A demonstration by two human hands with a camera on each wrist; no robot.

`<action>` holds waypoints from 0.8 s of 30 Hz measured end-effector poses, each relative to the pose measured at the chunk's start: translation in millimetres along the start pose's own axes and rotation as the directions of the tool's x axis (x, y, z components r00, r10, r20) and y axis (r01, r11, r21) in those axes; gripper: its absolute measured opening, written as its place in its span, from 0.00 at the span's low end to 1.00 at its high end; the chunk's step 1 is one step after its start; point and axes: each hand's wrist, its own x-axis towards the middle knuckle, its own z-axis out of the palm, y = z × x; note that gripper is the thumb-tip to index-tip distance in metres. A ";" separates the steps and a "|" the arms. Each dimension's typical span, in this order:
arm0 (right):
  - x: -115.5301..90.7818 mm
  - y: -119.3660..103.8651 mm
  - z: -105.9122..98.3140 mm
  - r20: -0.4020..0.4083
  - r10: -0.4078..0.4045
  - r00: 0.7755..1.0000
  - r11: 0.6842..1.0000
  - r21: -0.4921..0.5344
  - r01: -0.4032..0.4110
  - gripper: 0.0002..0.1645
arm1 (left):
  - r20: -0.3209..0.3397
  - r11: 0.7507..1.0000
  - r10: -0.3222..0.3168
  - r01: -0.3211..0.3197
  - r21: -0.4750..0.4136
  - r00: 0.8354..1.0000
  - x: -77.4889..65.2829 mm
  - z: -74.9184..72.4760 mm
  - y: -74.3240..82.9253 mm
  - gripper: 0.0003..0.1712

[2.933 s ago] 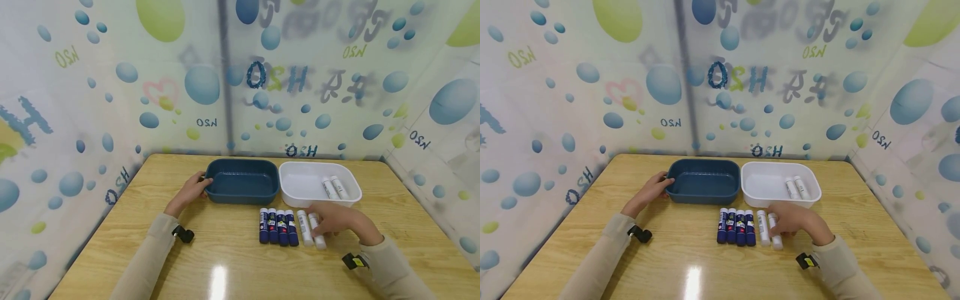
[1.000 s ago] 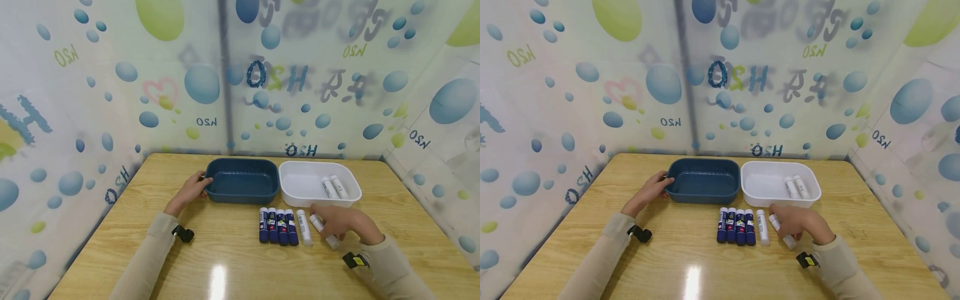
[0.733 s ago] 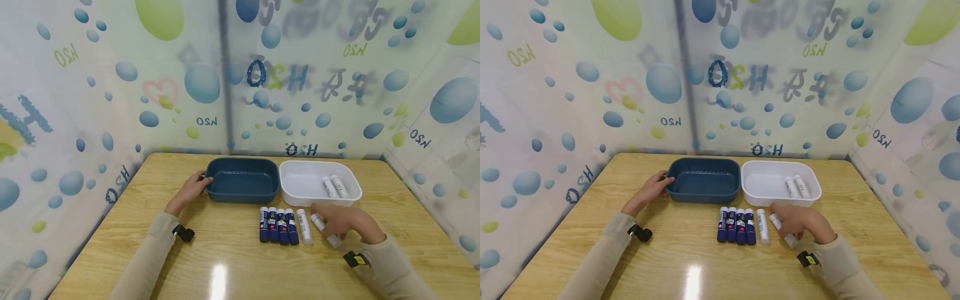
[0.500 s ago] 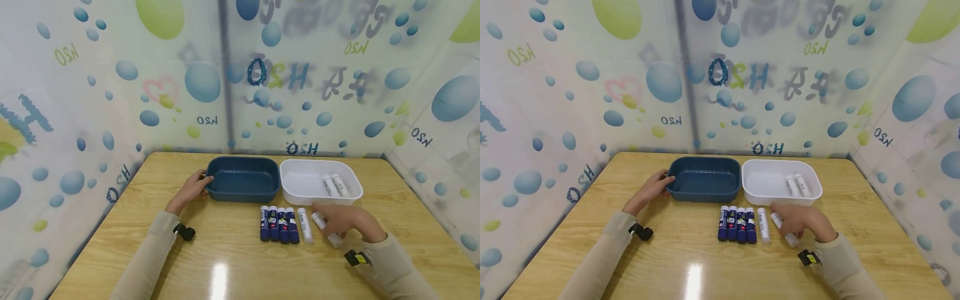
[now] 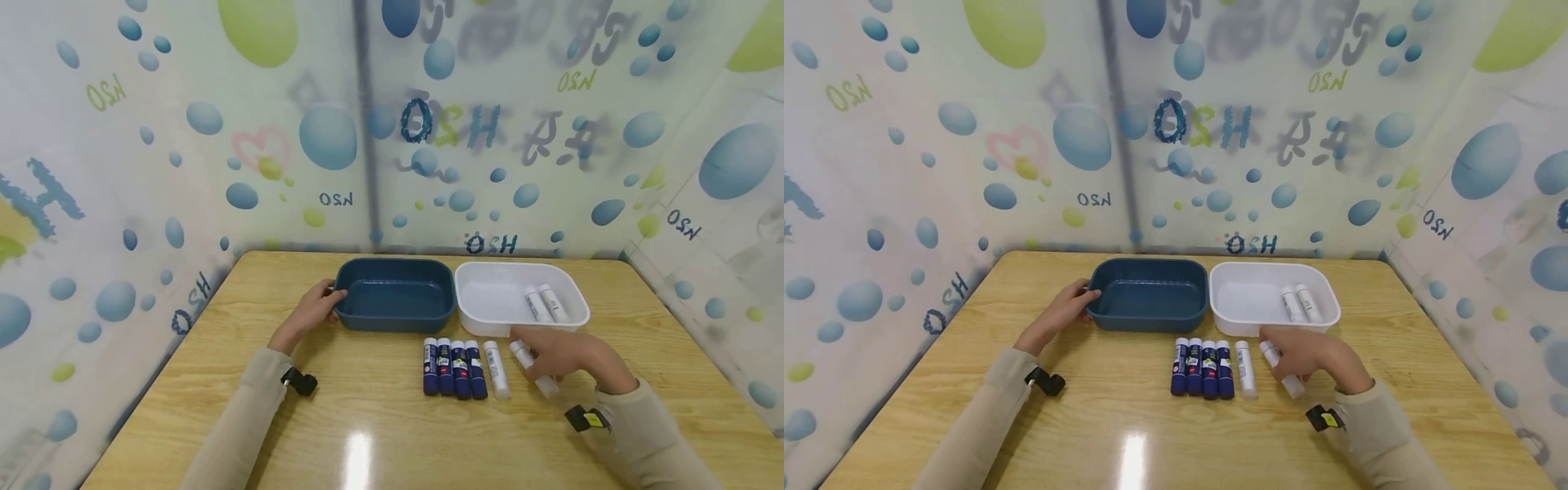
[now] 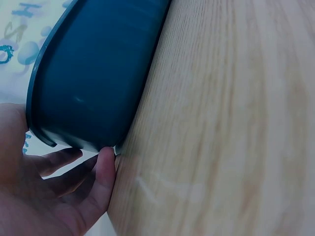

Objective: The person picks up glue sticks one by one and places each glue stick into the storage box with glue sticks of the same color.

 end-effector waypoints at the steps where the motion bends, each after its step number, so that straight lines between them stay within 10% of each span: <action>1: -0.7 0.4 -0.4 0.001 -0.007 1.000 1.000 0.005 0.007 0.30 | 0.002 1.000 0.003 -0.003 0.003 1.000 -0.1 0.0 0.4 0.33; 24: -8.3 3.5 -8.0 -0.009 -0.032 0.999 0.998 0.045 0.032 0.30 | -0.001 1.000 0.005 -0.005 -0.001 1.000 1.0 0.3 -0.1 0.32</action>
